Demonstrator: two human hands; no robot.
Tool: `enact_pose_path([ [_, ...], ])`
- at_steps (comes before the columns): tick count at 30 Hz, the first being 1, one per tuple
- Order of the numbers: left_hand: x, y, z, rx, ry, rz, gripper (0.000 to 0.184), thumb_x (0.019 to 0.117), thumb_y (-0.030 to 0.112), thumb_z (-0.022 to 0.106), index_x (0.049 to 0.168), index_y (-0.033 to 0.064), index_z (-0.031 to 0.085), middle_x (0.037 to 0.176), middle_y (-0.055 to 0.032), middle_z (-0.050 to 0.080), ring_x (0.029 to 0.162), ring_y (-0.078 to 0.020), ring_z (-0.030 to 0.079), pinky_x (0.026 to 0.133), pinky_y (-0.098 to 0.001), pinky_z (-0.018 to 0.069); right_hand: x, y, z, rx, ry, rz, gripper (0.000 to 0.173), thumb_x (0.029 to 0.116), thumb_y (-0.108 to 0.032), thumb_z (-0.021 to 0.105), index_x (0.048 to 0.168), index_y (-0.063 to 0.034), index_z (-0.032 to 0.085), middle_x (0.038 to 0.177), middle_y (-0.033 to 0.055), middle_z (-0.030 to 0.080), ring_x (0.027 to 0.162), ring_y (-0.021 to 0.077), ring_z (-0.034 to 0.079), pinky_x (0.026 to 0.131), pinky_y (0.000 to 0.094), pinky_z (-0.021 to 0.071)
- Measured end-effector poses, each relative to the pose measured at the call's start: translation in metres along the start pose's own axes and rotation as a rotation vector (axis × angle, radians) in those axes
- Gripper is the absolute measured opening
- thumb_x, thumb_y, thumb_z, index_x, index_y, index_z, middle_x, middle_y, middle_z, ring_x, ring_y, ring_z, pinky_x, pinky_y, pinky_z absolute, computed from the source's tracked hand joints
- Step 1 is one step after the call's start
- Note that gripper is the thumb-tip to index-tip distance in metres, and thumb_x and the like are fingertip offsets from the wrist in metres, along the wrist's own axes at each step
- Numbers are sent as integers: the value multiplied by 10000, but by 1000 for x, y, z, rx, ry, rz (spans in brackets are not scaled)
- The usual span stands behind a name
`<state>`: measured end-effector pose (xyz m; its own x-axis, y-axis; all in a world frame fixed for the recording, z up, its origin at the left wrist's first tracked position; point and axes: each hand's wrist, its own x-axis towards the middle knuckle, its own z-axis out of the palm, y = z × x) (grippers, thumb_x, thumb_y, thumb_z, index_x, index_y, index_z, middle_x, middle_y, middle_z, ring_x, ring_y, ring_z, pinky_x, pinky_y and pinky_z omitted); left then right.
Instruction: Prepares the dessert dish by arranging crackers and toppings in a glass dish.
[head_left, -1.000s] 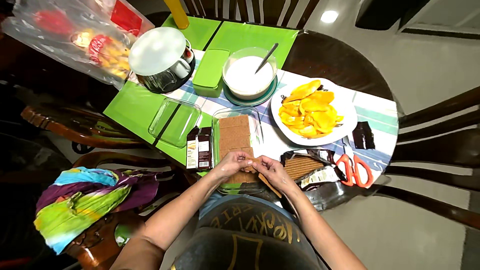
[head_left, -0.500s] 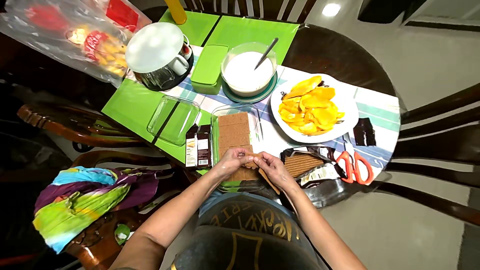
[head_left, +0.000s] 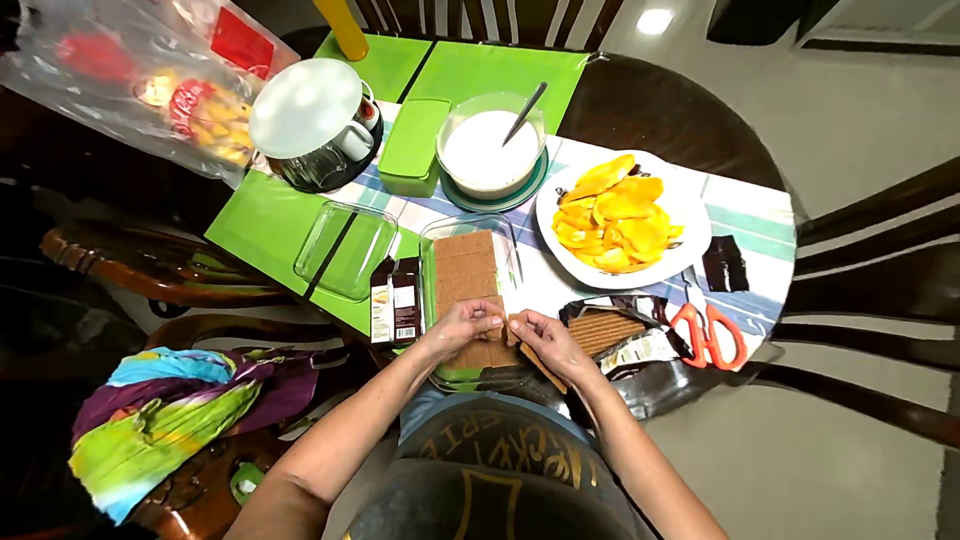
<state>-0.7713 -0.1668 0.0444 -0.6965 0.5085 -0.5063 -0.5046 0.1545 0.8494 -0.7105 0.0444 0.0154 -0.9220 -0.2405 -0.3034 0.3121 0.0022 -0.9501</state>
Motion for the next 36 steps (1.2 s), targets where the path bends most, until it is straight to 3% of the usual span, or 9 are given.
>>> enact_pose_path([
  [3,23,8,-19,264,160,67,259,967,86,679,1205,-5,631,979,-68,710,876,-106,674,845,-314,562,-2,-4,-19,-18,140,16,204,1051,-210,544,1055,-38,653,859,2,694,785,59,653,757,247,545],
  [6,54,20,-28,461,245,81,222,998,122,654,1185,3,672,1024,-112,727,931,-169,689,896,-393,554,-8,-8,-30,19,212,-9,182,1054,-186,529,1028,-46,642,864,0,701,798,61,664,762,241,552],
  [12,116,45,-33,445,223,145,233,1003,10,591,1230,-27,627,1205,-201,653,960,-266,710,861,-439,605,-19,-12,-25,-15,174,-51,201,1040,-228,545,1052,-61,656,861,-12,690,794,55,659,756,232,549],
  [16,134,54,-37,633,223,187,172,984,57,640,1139,12,701,1099,-171,709,931,-273,710,859,-482,586,-24,-10,-27,-16,193,-47,203,1044,-232,541,1035,-63,652,851,-13,685,787,52,653,751,227,544],
  [19,144,57,-38,780,248,231,138,959,67,673,1076,35,740,1065,-166,730,1023,-322,692,941,-563,528,-24,-8,-27,-15,202,-28,199,1044,-232,540,1032,-66,650,852,-10,688,781,57,651,746,230,541],
  [25,140,57,-31,899,305,313,129,960,65,681,1066,19,740,1080,-191,726,1039,-359,691,956,-577,520,-21,-7,-23,-19,179,2,189,1038,-229,559,1048,-66,655,840,-21,682,765,38,645,733,216,537],
  [28,123,49,-26,959,380,494,127,970,41,660,1069,13,735,1148,-182,707,1084,-347,677,987,-538,521,-19,-8,-22,-36,174,19,196,1041,-235,551,1050,-67,651,841,-27,677,766,37,639,734,216,532],
  [33,125,17,-37,1209,396,612,318,866,-59,644,1054,139,805,1267,-181,636,1203,-419,556,991,-569,483,-13,-12,-23,-60,191,32,202,1054,-231,519,1024,-74,643,840,-18,675,764,44,642,721,219,531],
  [36,97,28,-21,951,324,507,259,980,57,595,1162,108,772,1304,-159,624,1238,-354,544,1042,-532,457,-8,-15,-25,-106,178,38,210,1058,-231,497,1041,-74,636,854,-8,669,784,53,646,742,236,537],
])
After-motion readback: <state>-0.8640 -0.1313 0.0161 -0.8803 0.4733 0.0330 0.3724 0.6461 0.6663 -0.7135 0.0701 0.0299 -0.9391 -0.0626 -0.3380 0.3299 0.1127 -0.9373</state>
